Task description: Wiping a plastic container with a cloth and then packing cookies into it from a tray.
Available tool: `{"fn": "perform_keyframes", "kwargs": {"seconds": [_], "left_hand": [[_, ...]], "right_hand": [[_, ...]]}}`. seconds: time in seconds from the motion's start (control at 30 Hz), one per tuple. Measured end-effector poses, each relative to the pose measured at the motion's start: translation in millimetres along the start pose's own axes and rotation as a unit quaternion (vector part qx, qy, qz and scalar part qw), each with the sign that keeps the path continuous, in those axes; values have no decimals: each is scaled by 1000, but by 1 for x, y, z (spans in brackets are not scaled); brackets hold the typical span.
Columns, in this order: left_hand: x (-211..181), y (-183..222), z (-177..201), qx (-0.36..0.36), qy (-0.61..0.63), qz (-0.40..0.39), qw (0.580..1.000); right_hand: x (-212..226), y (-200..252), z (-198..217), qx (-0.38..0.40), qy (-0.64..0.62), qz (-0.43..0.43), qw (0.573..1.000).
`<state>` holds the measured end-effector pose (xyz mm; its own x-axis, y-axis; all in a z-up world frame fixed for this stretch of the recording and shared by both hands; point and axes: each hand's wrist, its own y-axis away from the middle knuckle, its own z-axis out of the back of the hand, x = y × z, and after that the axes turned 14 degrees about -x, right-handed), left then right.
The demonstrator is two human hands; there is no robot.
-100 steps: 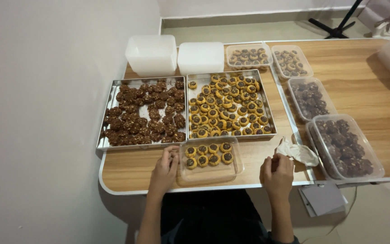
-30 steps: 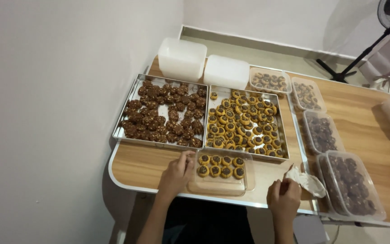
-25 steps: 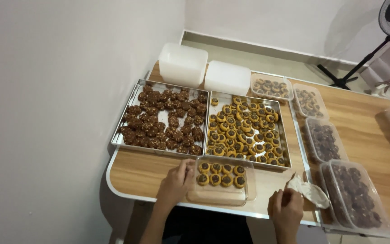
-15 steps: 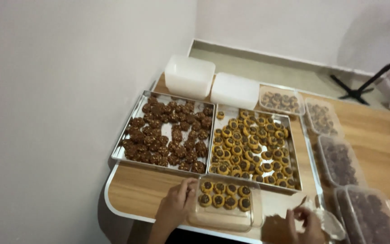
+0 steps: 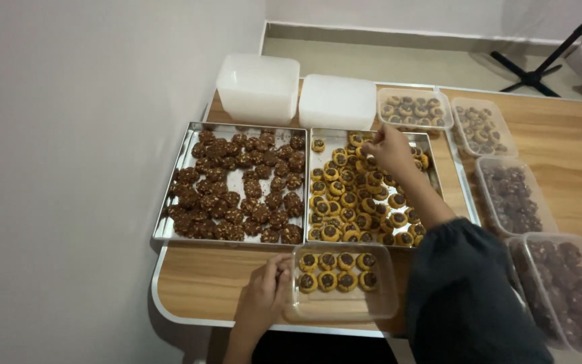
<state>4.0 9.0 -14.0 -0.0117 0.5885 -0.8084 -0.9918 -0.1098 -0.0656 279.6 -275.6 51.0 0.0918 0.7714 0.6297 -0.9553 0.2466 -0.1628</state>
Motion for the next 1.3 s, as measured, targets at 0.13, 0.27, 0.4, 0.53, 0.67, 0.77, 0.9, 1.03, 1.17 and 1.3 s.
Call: {"fn": "perform_keyframes", "kwargs": {"seconds": [0.13,0.27,0.4,0.53,0.67,0.77,0.9,1.03,1.17,1.3], "left_hand": [[-2,-2,1,2,2,7,1000],[-4,-2,2,7,12,-3,1000],[-2,-3,3,22,-6,5,1000],[-2,-2,2,-3,5,-20,1000],[-3,-1,3,-4,7,-39,999],[-4,0,3,-13,11,-51,999],[-7,1,7,-4,0,-32,999],[-6,0,7,2,10,-30,999],[-6,-1,5,-13,13,-45,999],[-13,-2,11,12,12,-5,1000]], "right_hand": [[-14,-26,-31,-19,-7,36,999],[-25,-43,-54,-37,31,71,996],[-35,-54,-70,-27,84,64,994],[-37,-59,-76,-17,90,49,995],[-27,-54,-73,-12,50,50,997],[-23,-51,-71,-30,25,25,999],[-19,-39,-56,-73,-19,36,997],[37,33,25,-35,-34,10,999],[52,117,94,20,74,85,993],[33,211,124,114,133,58,983]]}}
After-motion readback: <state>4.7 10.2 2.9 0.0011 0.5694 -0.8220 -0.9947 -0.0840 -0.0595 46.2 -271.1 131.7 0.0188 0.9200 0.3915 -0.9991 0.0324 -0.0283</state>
